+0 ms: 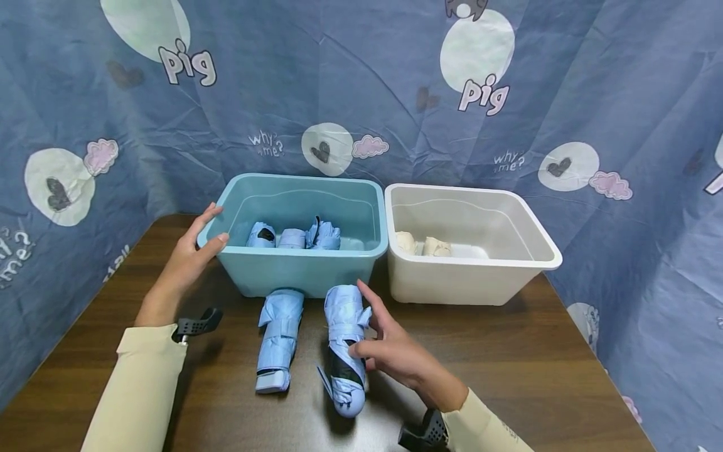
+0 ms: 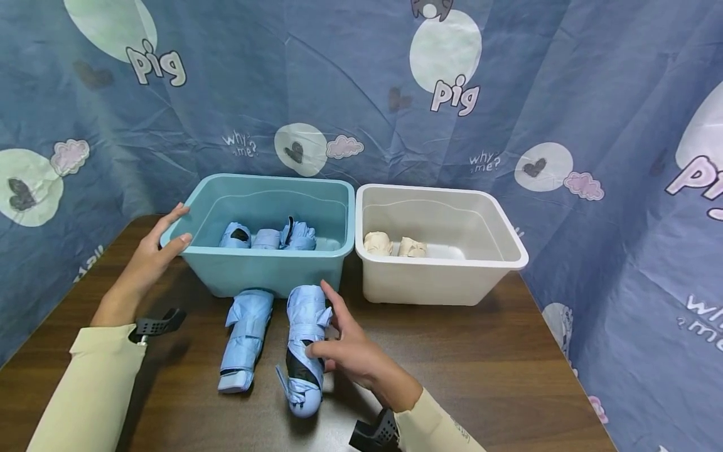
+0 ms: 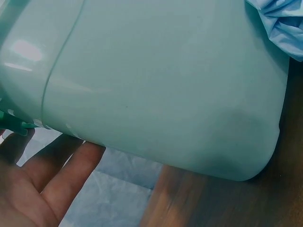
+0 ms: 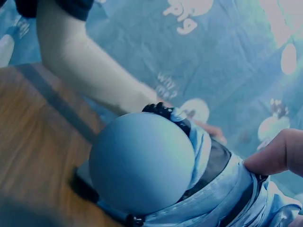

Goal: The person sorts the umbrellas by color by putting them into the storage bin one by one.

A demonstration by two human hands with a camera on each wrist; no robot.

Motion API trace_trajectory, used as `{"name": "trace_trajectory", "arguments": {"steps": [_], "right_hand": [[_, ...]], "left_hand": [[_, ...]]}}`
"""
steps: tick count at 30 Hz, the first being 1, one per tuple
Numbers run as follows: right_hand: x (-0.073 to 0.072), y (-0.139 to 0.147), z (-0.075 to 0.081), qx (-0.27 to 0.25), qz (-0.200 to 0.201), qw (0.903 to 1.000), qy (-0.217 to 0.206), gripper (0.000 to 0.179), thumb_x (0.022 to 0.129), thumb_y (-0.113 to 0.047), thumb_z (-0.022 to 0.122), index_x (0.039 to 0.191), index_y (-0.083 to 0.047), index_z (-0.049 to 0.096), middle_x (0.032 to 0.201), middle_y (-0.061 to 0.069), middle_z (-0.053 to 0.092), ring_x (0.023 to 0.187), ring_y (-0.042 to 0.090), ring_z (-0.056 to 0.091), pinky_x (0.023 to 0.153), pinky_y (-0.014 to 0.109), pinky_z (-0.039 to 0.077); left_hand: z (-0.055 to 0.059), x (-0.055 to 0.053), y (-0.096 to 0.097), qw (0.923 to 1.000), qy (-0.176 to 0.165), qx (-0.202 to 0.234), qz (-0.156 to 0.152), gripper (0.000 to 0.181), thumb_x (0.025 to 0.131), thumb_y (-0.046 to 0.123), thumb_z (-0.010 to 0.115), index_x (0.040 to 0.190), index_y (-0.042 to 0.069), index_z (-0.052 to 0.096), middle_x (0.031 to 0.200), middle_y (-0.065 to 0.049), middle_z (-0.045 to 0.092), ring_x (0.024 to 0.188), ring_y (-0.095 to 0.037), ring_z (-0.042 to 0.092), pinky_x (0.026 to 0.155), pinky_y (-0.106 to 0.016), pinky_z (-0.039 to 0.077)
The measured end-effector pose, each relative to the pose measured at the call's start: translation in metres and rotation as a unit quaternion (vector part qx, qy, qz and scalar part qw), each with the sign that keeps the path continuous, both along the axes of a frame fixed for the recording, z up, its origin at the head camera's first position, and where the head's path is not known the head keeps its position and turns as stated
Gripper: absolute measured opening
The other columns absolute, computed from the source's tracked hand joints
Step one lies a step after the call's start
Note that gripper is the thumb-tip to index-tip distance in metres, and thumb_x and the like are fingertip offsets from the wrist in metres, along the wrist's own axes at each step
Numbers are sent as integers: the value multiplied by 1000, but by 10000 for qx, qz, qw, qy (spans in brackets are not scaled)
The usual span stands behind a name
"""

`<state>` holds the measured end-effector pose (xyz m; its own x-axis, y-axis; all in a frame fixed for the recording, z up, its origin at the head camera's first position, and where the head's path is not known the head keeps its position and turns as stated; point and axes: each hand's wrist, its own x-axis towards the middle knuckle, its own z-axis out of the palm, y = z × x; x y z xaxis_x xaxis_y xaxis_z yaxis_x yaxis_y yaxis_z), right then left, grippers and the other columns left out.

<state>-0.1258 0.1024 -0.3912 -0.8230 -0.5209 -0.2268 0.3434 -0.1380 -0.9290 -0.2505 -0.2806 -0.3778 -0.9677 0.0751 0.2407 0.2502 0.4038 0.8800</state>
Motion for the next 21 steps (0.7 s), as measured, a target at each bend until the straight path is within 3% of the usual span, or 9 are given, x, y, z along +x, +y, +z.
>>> {"name": "trace_trajectory", "arguments": {"steps": [6, 12, 17, 21], "right_hand": [[5, 5, 27, -129, 127, 9993, 320, 98, 80, 5, 65, 146, -52, 22, 150, 20, 15, 113, 34, 51, 79, 47, 53], [-1, 10, 53, -252, 35, 9984, 514, 96, 81, 4, 65, 146, -51, 21, 146, 22, 20, 115, 33, 49, 81, 46, 53], [-11, 9, 73, -386, -184, 9972, 607, 91, 84, -1, 65, 148, -46, 19, 143, 22, 24, 110, 32, 52, 76, 42, 53], [-28, 7, 91, -406, -529, 9940, 865, 88, 86, -2, 64, 149, -45, 20, 140, 23, 28, 106, 30, 53, 70, 37, 51]], "left_hand": [[-3, -1, -2, 10000, 0, -13, 2, 64, 96, 32, 55, 153, 25, 27, 161, 9, 11, 146, -28, 11, 109, -62, 17], [-2, -1, -3, 10000, -5, -78, 9, 64, 96, 33, 55, 153, 26, 27, 161, 10, 11, 146, -27, 9, 109, -64, 15], [-3, 3, -3, 10000, -35, -89, -13, 64, 96, 33, 55, 154, 24, 27, 161, 9, 10, 146, -29, 8, 109, -65, 14], [-2, 2, -1, 10000, 6, -19, -31, 64, 96, 33, 55, 154, 25, 27, 161, 10, 10, 146, -28, 9, 109, -64, 15]]}}
